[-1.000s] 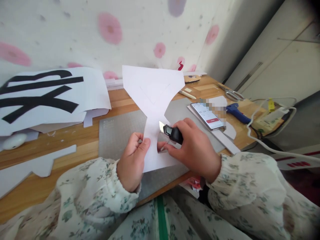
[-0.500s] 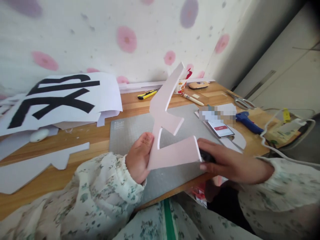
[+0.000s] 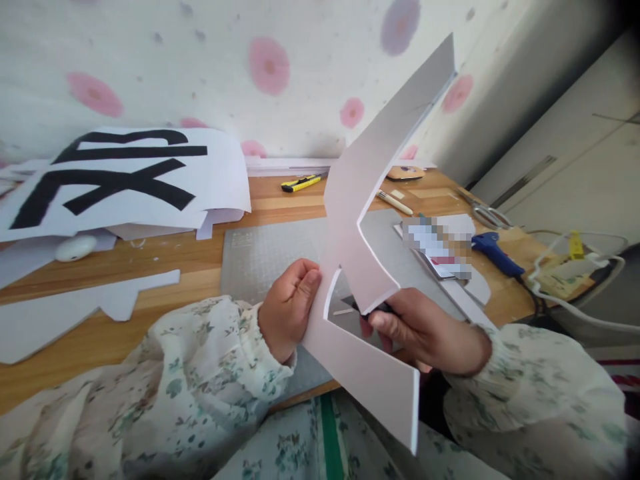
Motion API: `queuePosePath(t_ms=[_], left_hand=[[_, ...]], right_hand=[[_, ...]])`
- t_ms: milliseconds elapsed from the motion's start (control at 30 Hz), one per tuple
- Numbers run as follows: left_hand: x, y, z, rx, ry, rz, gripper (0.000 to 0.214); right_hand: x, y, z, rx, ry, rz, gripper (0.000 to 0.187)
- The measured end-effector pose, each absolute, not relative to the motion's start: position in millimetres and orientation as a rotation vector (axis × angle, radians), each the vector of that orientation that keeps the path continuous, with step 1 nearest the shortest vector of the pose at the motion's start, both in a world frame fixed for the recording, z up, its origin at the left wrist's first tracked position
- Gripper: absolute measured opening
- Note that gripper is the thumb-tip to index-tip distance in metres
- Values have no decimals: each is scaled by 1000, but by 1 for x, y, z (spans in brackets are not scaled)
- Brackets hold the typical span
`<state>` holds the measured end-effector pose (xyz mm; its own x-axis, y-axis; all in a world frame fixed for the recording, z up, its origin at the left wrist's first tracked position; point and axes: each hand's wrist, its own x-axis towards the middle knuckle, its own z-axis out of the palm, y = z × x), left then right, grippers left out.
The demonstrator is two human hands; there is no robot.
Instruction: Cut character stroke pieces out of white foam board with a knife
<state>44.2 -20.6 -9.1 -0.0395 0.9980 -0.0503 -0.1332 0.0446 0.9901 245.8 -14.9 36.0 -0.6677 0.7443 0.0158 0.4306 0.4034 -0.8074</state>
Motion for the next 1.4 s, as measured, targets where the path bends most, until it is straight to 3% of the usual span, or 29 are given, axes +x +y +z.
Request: queuePosePath(t_ms=[200, 400, 700, 900, 1200, 1400], left_hand=[[43, -22, -8, 1218, 1183, 1240, 30], [42, -24, -6, 1266, 1165, 1215, 28], [42, -22, -4, 1262, 1136, 1210, 28], [42, -21, -1, 1264, 1120, 1190, 31], [38, -22, -6, 1351, 1201, 1144, 32], [35, -19, -5, 1391, 1242, 1137, 35]], right_hand=[[239, -12, 28, -989, -2365, 924, 32], [238, -12, 28, -858, -2406, 915, 38], [235, -17, 27, -937, -2454, 849, 26], [233, -19, 29, -954, -2405, 1036, 29], [233, -16, 22, -921, -2459, 1064, 25], [231, -12, 20, -878, -2568, 1023, 38]])
